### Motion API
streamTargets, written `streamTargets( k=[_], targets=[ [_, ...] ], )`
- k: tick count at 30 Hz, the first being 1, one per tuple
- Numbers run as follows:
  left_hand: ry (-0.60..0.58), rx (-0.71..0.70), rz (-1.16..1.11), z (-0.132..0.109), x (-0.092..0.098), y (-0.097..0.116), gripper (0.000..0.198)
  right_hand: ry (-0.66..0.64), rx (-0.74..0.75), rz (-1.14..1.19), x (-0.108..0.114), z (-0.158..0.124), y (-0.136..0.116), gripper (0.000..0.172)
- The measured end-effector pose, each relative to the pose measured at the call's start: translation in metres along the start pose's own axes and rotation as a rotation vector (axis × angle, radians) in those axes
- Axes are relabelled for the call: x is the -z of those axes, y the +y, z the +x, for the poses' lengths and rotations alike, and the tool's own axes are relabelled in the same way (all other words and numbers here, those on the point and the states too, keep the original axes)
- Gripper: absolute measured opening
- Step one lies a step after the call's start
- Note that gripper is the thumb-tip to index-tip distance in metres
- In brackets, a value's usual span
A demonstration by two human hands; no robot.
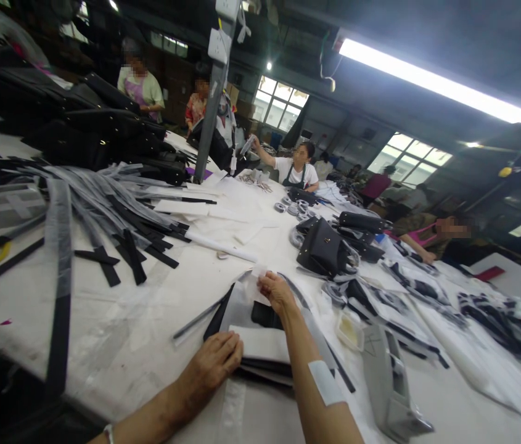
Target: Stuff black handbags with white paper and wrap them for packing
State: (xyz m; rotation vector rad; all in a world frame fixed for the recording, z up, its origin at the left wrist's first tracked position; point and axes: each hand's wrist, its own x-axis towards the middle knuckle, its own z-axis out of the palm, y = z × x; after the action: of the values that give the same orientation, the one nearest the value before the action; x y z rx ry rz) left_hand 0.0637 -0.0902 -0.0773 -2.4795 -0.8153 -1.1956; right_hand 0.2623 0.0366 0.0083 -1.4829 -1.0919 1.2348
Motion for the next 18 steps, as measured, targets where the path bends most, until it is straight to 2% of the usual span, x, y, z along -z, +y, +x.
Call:
streamTargets(
  k=[4, 9, 11, 14, 18],
  targets=[
    [0.023, -0.020, -0.005, 0.002, 0.004, -0.002, 0.031, -0.034, 0.205, -0.147, -0.003, -0.043, 0.005, 0.030],
    [0.031, -0.004, -0.050, 0.006, 0.013, -0.002, 0.034, -0.159, 0.408, -0.363, -0.005, -0.100, 0.030, 0.010],
    [0.031, 0.008, -0.066, 0.007, 0.015, -0.002, 0.034, -0.201, 0.556, -0.522, -0.003, -0.110, 0.037, 0.006],
    [0.040, 0.016, -0.103, 0.006, 0.016, -0.003, 0.033, -0.215, 0.743, -0.777, -0.002, -0.114, 0.040, 0.016],
    [0.023, 0.052, -0.164, 0.005, 0.018, -0.005, 0.033, -0.183, 0.679, -0.759, -0.001, -0.116, 0.039, 0.014]
  ],
)
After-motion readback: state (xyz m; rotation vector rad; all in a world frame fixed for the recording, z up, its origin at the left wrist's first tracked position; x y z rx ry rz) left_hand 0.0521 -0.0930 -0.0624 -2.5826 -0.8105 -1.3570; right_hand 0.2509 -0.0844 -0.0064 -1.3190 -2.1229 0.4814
